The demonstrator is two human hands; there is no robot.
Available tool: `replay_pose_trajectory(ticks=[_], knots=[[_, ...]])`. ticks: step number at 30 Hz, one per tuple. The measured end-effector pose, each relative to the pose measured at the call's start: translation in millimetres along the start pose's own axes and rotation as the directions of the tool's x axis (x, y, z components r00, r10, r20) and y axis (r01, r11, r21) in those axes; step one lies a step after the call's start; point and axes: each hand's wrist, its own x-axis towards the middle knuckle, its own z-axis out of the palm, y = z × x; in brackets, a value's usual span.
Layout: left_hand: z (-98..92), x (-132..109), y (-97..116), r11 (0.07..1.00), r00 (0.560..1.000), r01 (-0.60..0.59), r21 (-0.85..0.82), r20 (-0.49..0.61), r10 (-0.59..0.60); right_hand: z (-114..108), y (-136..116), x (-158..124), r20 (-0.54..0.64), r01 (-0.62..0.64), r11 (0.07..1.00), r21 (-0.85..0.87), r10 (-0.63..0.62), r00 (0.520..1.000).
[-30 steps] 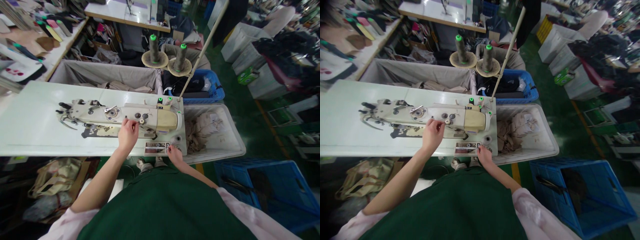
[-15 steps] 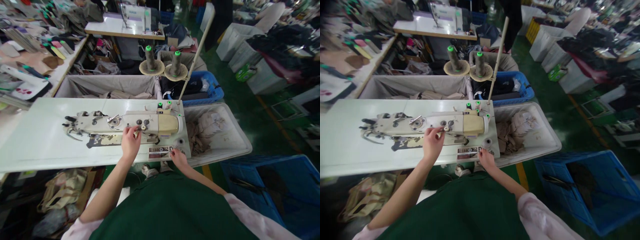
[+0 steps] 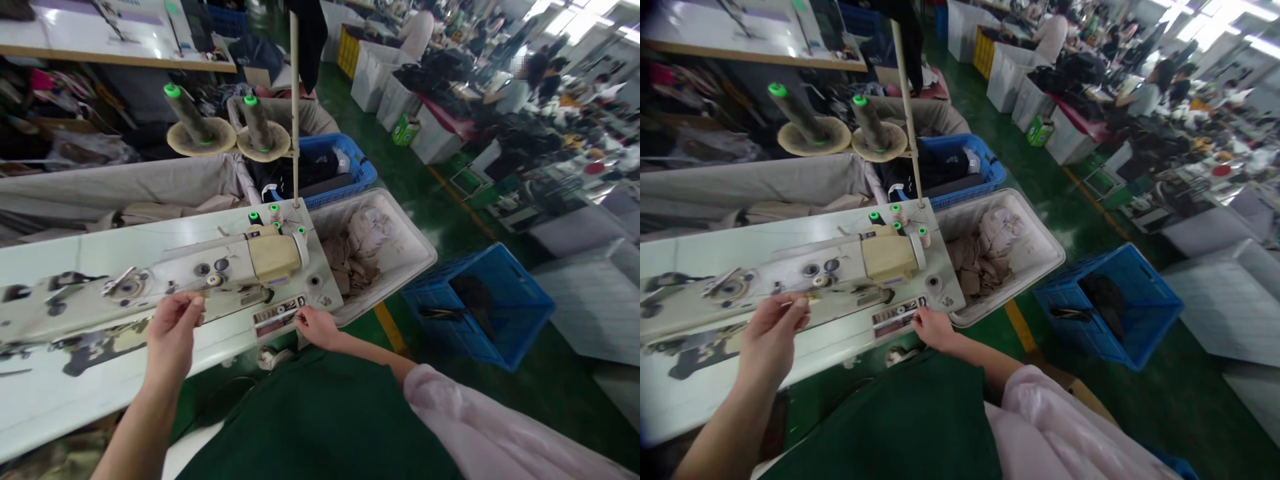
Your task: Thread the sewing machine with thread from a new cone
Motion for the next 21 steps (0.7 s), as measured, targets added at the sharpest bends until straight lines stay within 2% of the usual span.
replay_pose_trajectory(ticks=[2,4,9,11,14,16,18,21], knots=[[-9.2,-8,11,0.954,0.996,0.072,-0.290,0.064,-0.056,-2,-6,-3,0.020,0.034,0.999,0.034,-0.035,0.999],[-19.9,-17,24,0.905,0.992,0.096,-0.414,0.109,-0.056,-3,-15,-5,0.047,0.079,0.994,0.072,-0.082,0.995],[-43.2,-47,39,0.880,0.959,0.200,-0.430,0.271,-0.085,-8,-53,-7,0.128,0.207,0.960,0.191,-0.233,0.964],[-49.7,-63,37,0.882,0.943,0.239,-0.407,0.313,-0.111,-9,-73,-3,0.138,0.237,0.920,0.313,-0.291,0.947],[-59.4,-91,29,0.875,0.918,0.316,-0.366,0.351,-0.184,-6,-107,4,0.121,0.245,0.810,0.532,-0.360,0.925],[-68.2,-109,22,0.871,0.904,0.362,-0.333,0.355,-0.240,-4,-131,7,0.144,0.165,0.710,0.684,-0.353,0.925],[-80.4,-127,13,0.862,0.885,0.412,-0.295,0.353,-0.303,-3,-154,7,0.195,0.015,0.572,0.820,-0.304,0.933],[-104.1,-154,-8,0.844,0.852,0.487,-0.226,0.335,-0.402,-6,-182,7,0.263,-0.166,0.378,0.911,-0.222,0.939]])
